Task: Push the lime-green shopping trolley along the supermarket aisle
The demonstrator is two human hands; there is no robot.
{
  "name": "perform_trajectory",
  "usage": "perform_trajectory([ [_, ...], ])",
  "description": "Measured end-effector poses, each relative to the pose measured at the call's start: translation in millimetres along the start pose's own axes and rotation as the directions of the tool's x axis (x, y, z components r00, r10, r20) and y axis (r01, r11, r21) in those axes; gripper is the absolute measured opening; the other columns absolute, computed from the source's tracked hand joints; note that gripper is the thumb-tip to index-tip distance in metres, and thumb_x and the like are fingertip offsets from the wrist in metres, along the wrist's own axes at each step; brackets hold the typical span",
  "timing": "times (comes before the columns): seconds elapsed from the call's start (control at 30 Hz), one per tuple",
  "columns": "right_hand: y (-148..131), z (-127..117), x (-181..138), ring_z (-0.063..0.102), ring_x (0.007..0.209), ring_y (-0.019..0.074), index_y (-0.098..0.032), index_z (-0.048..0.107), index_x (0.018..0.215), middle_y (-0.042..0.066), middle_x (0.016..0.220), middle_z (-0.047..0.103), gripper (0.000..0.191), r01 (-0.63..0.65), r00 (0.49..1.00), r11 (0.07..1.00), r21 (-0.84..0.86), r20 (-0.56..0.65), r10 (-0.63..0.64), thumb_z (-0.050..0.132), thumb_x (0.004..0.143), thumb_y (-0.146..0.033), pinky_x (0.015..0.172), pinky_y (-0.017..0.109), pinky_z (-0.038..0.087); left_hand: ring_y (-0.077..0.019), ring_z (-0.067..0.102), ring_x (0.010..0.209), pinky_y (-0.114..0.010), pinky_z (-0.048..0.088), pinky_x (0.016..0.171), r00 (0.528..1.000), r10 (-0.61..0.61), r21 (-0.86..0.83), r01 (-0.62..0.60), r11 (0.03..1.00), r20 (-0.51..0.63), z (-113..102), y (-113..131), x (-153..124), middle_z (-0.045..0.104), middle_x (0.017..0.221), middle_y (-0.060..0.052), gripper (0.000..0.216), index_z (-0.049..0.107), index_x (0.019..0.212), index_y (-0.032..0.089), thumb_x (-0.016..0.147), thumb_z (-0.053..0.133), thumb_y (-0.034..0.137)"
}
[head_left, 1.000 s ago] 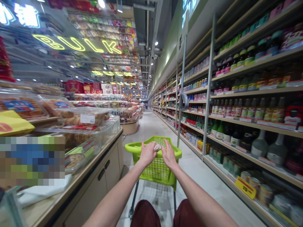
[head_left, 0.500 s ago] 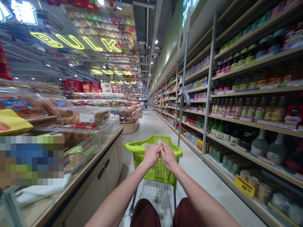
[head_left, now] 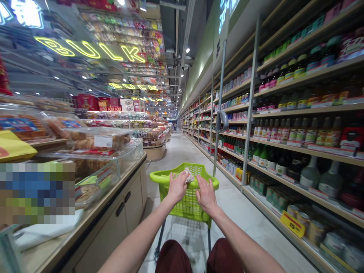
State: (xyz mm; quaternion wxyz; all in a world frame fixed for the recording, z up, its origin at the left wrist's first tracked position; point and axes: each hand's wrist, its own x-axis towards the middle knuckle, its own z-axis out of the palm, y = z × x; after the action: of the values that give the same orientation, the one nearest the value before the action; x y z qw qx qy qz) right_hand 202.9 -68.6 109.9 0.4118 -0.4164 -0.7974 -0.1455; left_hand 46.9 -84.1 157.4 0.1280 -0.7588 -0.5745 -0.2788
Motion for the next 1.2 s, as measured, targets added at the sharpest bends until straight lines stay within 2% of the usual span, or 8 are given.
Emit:
perform_trajectory([
  [0.17, 2.0, -6.5, -2.3, 0.037, 0.119, 0.0193, -0.012, 0.033, 0.129, 0.011, 0.127, 0.044, 0.054, 0.027, 0.999, 1.0, -0.009, 0.023, -0.027, 0.038, 0.074, -0.013, 0.102, 0.046, 0.017, -0.0192, 0.043, 0.114, -0.054, 0.005, 0.103, 0.997, 0.076, 0.034, -0.076, 0.997, 0.003, -1.1, 2.9, 1.2, 0.044, 0.129, -0.002, 0.048, 0.044, 0.116, 0.03, 0.073, 0.042, 0.01],
  [0.37, -0.9, -9.9, -7.9, 0.034, 0.12, 0.0198, -0.015, 0.035, 0.128, 0.008, 0.128, 0.044, 0.055, 0.022, 0.999, 1.0, -0.018, 0.042, -0.021, 0.038, 0.074, -0.012, 0.103, 0.045, 0.015, -0.0217, 0.046, 0.111, -0.058, 0.007, 0.1, 0.973, -0.217, 0.118, 0.225, 0.967, -0.072, -15.6, -51.3, -7.0, 0.048, 0.124, -0.006, 0.043, 0.046, 0.115, 0.026, 0.076, 0.037, 0.012],
  [0.6, -1.7, -6.8, -8.9, 0.033, 0.12, 0.0205, -0.015, 0.035, 0.128, 0.008, 0.128, 0.044, 0.056, 0.017, 0.999, 0.999, -0.046, 0.048, -0.015, 0.04, 0.072, -0.012, 0.103, 0.045, 0.012, -0.0208, 0.039, 0.118, -0.054, 0.008, 0.102, 0.999, -0.017, 0.042, 0.018, 0.999, -0.027, 1.5, 4.7, -1.6, 0.042, 0.131, -0.002, 0.049, 0.043, 0.117, 0.029, 0.072, 0.043, 0.01],
  [0.7, 2.6, -11.3, -6.8, 0.032, 0.121, 0.0207, -0.014, 0.035, 0.128, 0.008, 0.128, 0.044, 0.06, 0.048, 0.996, 0.998, -0.036, 0.074, -0.045, 0.041, 0.069, -0.01, 0.103, 0.045, 0.012, -0.0205, 0.041, 0.116, -0.053, 0.006, 0.103, 1.0, 0.026, 0.037, -0.025, 0.999, -0.014, 2.9, 11.4, 3.7, 0.043, 0.13, -0.002, 0.047, 0.045, 0.115, 0.03, 0.072, 0.044, 0.01],
  [0.93, 13.5, -10.8, -21.6, 0.032, 0.121, 0.0222, -0.012, 0.038, 0.126, 0.01, 0.128, 0.043, 0.061, 0.072, 0.992, 0.996, 0.054, 0.102, -0.077, 0.042, 0.065, -0.011, 0.102, 0.047, 0.015, -0.0221, 0.05, 0.105, -0.059, 0.013, 0.098, 0.965, -0.263, 0.023, 0.262, 0.965, 0.014, -11.4, -47.1, 8.4, 0.055, 0.116, -0.005, 0.034, 0.05, 0.107, 0.024, 0.077, 0.036, 0.014],
  [1.03, 6.4, -29.6, 3.0, 0.035, 0.119, 0.0239, -0.013, 0.043, 0.122, 0.01, 0.125, 0.047, 0.059, -0.019, 0.993, 0.982, 0.186, 0.119, -0.003, 0.044, 0.063, -0.012, 0.102, 0.049, 0.015, -0.0223, 0.05, 0.105, -0.056, 0.014, 0.099, 0.956, -0.293, -0.004, 0.294, 0.956, 0.03, -9.6, -56.2, 6.0, 0.056, 0.114, -0.006, 0.032, 0.05, 0.107, 0.022, 0.079, 0.036, 0.018],
  [1.13, -17.7, -55.6, 44.8, 0.044, 0.112, 0.0225, -0.019, 0.048, 0.117, 0.008, 0.118, 0.052, 0.051, -0.2, 0.98, 0.828, 0.524, 0.111, 0.167, 0.044, 0.067, -0.015, 0.1, 0.048, 0.024, -0.0211, 0.049, 0.106, -0.053, 0.013, 0.1, 0.953, -0.301, -0.031, 0.302, 0.953, 0.017, -3.7, -55.5, 3.2, 0.055, 0.114, -0.006, 0.032, 0.049, 0.109, 0.021, 0.08, 0.036, 0.02],
  [1.2, -39.3, -48.8, 31.8, 0.048, 0.109, 0.0184, -0.024, 0.046, 0.119, 0.004, 0.12, 0.051, 0.045, -0.139, 0.99, 0.558, 0.818, 0.11, 0.084, 0.041, 0.075, -0.02, 0.095, 0.041, 0.034, -0.0206, 0.05, 0.105, -0.051, 0.015, 0.1, 0.956, -0.293, -0.009, 0.293, 0.956, -0.023, 0.2, -54.9, 1.8, 0.056, 0.113, -0.004, 0.031, 0.049, 0.109, 0.022, 0.08, 0.037, 0.021],
])
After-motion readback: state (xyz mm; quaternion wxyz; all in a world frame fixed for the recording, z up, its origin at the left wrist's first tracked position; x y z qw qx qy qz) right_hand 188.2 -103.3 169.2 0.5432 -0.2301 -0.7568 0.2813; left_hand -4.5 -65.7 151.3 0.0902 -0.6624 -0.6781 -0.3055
